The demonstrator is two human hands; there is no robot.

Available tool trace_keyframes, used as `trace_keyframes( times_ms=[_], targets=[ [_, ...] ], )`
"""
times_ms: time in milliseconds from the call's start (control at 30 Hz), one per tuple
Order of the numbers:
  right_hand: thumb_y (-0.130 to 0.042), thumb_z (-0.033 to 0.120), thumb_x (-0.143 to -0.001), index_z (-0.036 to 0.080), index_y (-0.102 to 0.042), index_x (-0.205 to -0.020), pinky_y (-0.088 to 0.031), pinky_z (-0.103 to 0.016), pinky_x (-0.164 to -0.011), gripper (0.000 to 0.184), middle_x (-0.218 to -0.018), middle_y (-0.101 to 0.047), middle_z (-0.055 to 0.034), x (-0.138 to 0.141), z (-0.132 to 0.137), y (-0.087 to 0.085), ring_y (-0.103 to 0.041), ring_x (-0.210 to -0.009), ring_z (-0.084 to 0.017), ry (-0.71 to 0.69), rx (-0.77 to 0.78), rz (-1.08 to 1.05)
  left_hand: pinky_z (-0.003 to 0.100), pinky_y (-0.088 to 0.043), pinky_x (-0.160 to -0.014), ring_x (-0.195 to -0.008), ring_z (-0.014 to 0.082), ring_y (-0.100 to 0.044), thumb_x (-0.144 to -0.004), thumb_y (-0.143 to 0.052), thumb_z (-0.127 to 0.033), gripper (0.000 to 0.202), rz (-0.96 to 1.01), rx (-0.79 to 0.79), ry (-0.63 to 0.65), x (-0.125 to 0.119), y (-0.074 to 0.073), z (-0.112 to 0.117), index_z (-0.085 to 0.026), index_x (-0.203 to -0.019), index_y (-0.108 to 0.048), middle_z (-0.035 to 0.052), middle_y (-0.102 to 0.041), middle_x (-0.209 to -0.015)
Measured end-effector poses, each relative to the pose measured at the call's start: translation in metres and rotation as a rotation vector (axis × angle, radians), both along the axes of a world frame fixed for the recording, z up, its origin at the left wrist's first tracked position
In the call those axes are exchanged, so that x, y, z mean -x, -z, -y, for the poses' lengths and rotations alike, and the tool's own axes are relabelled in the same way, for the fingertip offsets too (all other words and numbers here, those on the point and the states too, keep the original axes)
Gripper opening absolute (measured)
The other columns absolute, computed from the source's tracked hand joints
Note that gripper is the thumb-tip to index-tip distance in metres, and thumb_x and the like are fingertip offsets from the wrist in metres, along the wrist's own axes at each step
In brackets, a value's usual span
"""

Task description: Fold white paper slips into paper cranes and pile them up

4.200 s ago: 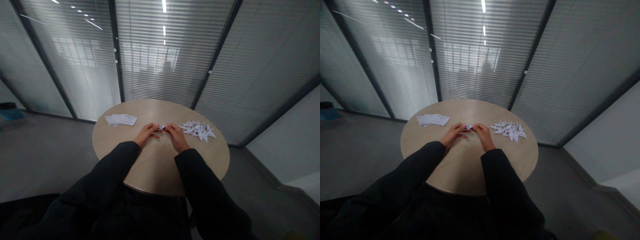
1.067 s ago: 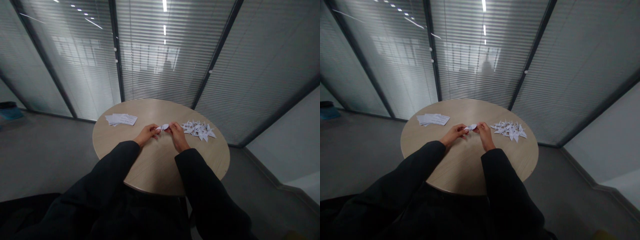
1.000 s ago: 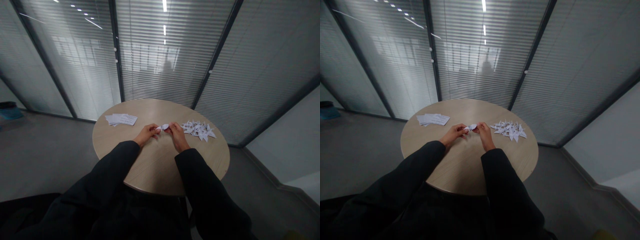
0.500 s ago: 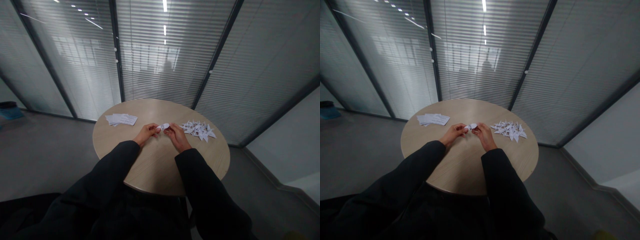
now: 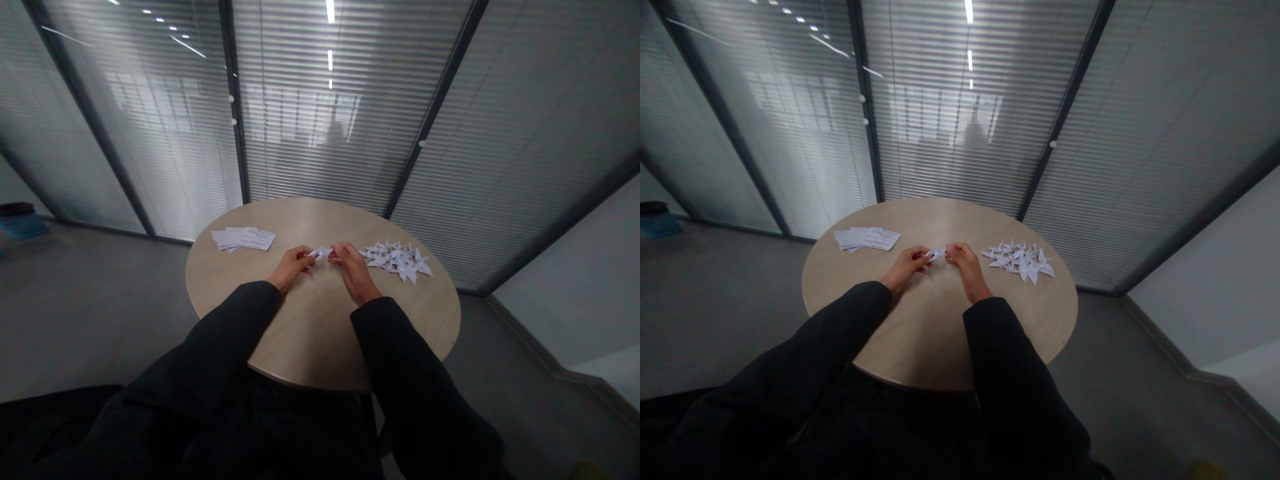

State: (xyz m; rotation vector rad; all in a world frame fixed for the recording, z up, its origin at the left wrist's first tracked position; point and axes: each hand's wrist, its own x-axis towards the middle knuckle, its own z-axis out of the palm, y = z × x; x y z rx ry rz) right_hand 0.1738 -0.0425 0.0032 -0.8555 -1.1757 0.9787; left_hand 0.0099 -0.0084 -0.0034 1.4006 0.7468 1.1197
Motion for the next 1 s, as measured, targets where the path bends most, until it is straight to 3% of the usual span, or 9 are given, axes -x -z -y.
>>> trace_keyframes(
  times_ms=[133,267,567,733,1000],
  targets=[
    [-0.078,0.045,-0.064,0.021,-0.063,-0.078,-0.046,-0.028,-0.072,0.032,-0.074,-0.062,0.0019,0.002,0.003,0.000,-0.056,-0.073,-0.015,0.039,0.004,0.167,0.021,-0.046,-0.054,-0.063,0.0105,-0.056,-0.067,-0.078,-0.035,0.030,-0.004,-0.014,0.003,0.000,0.000,0.000,-0.012,-0.079,-0.064,0.0018,-0.060,-0.068],
    [-0.073,0.045,-0.071,0.020,-0.062,-0.068,-0.044,-0.027,-0.070,0.027,-0.065,-0.057,0.0033,-0.001,-0.001,0.004,-0.053,-0.066,-0.013,0.052,-0.004,0.157,0.022,-0.047,-0.057,-0.067,0.0114,-0.057,-0.064,-0.079,-0.039,0.034,0.025,-0.032,0.052,0.001,-0.002,0.003,-0.012,-0.081,-0.065,0.0025,-0.061,-0.072],
    [-0.079,0.038,-0.064,0.020,-0.067,-0.071,-0.050,-0.032,-0.076,0.023,-0.075,-0.063,-0.0001,-0.001,0.003,-0.001,-0.057,-0.072,-0.015,-0.238,0.081,-0.191,0.019,-0.047,-0.059,-0.073,0.0108,-0.057,-0.063,-0.082,-0.041,0.040,0.172,0.099,0.214,0.003,-0.012,0.014,-0.013,-0.086,-0.065,0.0016,-0.059,-0.077],
    [-0.079,0.040,-0.062,0.021,-0.065,-0.067,-0.049,-0.039,-0.084,0.024,-0.070,-0.061,-0.0001,0.001,0.008,-0.006,-0.058,-0.075,-0.019,-0.288,0.051,-0.152,0.019,-0.048,-0.061,-0.073,0.0096,-0.057,-0.068,-0.080,-0.035,0.034,0.259,0.201,0.300,0.003,-0.016,0.019,-0.015,-0.088,-0.062,0.0015,-0.059,-0.079],
    [-0.080,0.047,-0.058,0.021,-0.065,-0.070,-0.049,-0.041,-0.083,0.032,-0.072,-0.063,-0.0007,0.001,0.013,-0.007,-0.058,-0.072,-0.019,-0.336,0.061,-0.085,0.020,-0.047,-0.060,-0.070,0.0095,-0.057,-0.072,-0.077,-0.034,0.029,0.306,0.243,0.415,0.004,-0.017,0.023,-0.016,-0.085,-0.059,0.0016,-0.058,-0.077]
  ],
)
